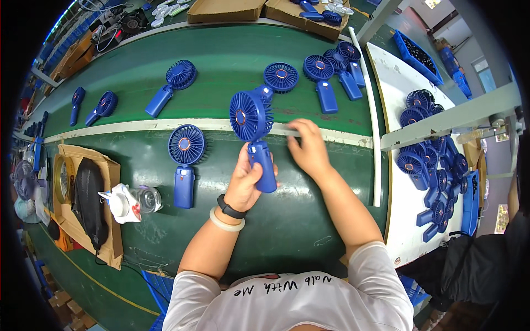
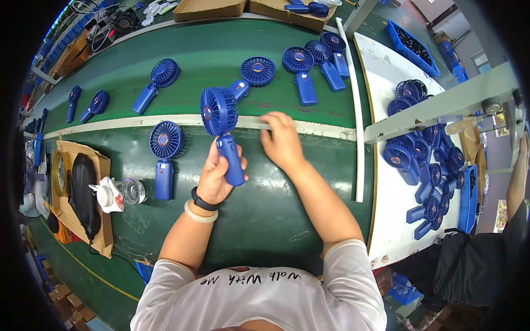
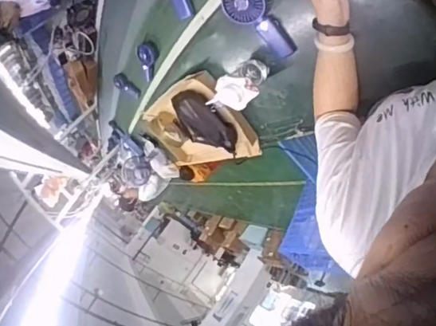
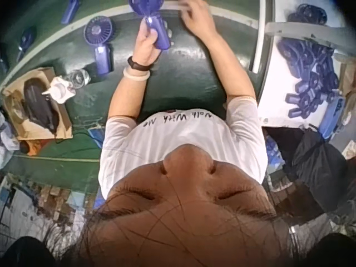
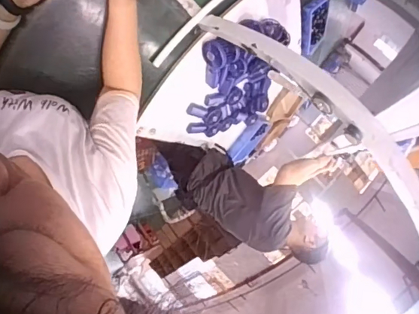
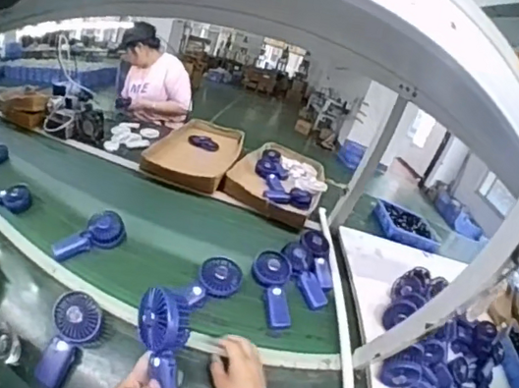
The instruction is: The person assembles portable handheld fans by attaching the fan head to the handle base. They repeatedly pick up components, align them, and snap them together. The person also tests the fans by pressing a button to check the blade rotation and compares different units. The assembly takes place on a green workbench in a factory setting.
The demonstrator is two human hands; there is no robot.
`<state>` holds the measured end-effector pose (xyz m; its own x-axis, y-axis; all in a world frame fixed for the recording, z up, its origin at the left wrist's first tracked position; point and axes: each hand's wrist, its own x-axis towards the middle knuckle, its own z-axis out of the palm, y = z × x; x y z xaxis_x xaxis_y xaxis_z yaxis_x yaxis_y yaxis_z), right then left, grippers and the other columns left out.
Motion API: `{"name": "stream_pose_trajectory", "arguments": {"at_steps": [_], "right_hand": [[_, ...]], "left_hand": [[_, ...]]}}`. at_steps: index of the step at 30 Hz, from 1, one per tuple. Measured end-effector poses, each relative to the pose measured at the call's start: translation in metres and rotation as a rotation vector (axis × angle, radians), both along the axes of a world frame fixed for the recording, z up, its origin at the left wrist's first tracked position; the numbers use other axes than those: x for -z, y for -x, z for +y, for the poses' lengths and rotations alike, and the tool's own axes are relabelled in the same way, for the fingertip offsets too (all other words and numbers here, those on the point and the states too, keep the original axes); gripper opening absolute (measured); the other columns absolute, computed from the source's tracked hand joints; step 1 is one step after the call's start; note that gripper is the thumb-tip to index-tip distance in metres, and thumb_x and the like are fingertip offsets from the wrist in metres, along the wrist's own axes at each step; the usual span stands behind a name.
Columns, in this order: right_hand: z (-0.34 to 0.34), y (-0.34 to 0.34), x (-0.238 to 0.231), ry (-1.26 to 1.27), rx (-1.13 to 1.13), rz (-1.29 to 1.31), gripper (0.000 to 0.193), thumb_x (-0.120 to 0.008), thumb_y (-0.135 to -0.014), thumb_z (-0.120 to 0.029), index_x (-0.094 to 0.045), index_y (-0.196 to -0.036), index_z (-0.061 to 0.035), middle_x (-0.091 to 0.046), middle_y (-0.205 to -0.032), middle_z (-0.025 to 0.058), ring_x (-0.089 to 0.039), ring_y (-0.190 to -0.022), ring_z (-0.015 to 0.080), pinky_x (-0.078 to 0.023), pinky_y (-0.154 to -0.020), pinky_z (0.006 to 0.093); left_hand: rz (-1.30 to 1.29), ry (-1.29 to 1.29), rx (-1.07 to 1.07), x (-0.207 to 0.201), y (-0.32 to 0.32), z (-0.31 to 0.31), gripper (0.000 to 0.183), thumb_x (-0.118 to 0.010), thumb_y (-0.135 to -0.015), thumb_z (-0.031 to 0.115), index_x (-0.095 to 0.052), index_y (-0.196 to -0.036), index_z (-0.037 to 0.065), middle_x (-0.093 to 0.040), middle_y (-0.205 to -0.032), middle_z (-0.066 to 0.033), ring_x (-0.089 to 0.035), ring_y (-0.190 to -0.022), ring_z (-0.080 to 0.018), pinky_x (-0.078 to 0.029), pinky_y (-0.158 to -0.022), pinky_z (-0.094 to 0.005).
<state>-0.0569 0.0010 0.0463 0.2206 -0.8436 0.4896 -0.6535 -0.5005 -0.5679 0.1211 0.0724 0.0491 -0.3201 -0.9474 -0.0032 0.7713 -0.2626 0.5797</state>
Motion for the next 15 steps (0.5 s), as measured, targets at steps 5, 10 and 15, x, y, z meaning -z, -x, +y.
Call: {"name": "stream_pose_trajectory", "arguments": {"at_steps": [5,10,15], "right_hand": [[-0.044,-0.072,-0.004,0.024,0.063,0.185,0.049,-0.066,-0.075,-0.018,-0.052,-0.122,-0.0162,-0.046,-0.12,0.0229,-0.046,-0.106,0.0413,-0.042,-0.09,0.0461],[-0.054,-0.088,-0.004,0.01,0.062,0.401,0.035,-0.067,-0.075,-0.033,-0.062,-0.104,-0.0148,-0.044,-0.121,0.0217,-0.043,-0.108,0.042,-0.043,-0.087,0.0469],[-0.069,-0.052,-0.008,0.006,0.158,0.351,0.048,-0.07,-0.073,-0.034,-0.057,-0.114,-0.0127,-0.049,-0.109,0.0169,-0.054,-0.092,0.0333,-0.049,-0.075,0.0411]], "left_hand": [[0.178,-0.032,0.024,0.008,-0.008,-0.003,0.053,-0.053,-0.091,0.034,-0.026,-0.136,0.027,-0.045,-0.107,-0.0098,-0.055,-0.09,-0.0245,-0.057,-0.068,-0.0384],[0.15,-0.018,-0.058,-0.001,-0.004,-0.001,0.064,-0.061,-0.087,0.024,-0.019,-0.135,0.026,-0.048,-0.106,-0.0121,-0.06,-0.084,-0.0236,-0.05,-0.048,-0.0242],[-0.12,-0.026,-0.12,-0.005,0.003,-0.004,0.071,-0.074,-0.074,0.009,-0.029,-0.128,0.018,-0.052,-0.098,-0.0072,-0.06,-0.081,-0.02,-0.042,-0.044,-0.0205]]}}
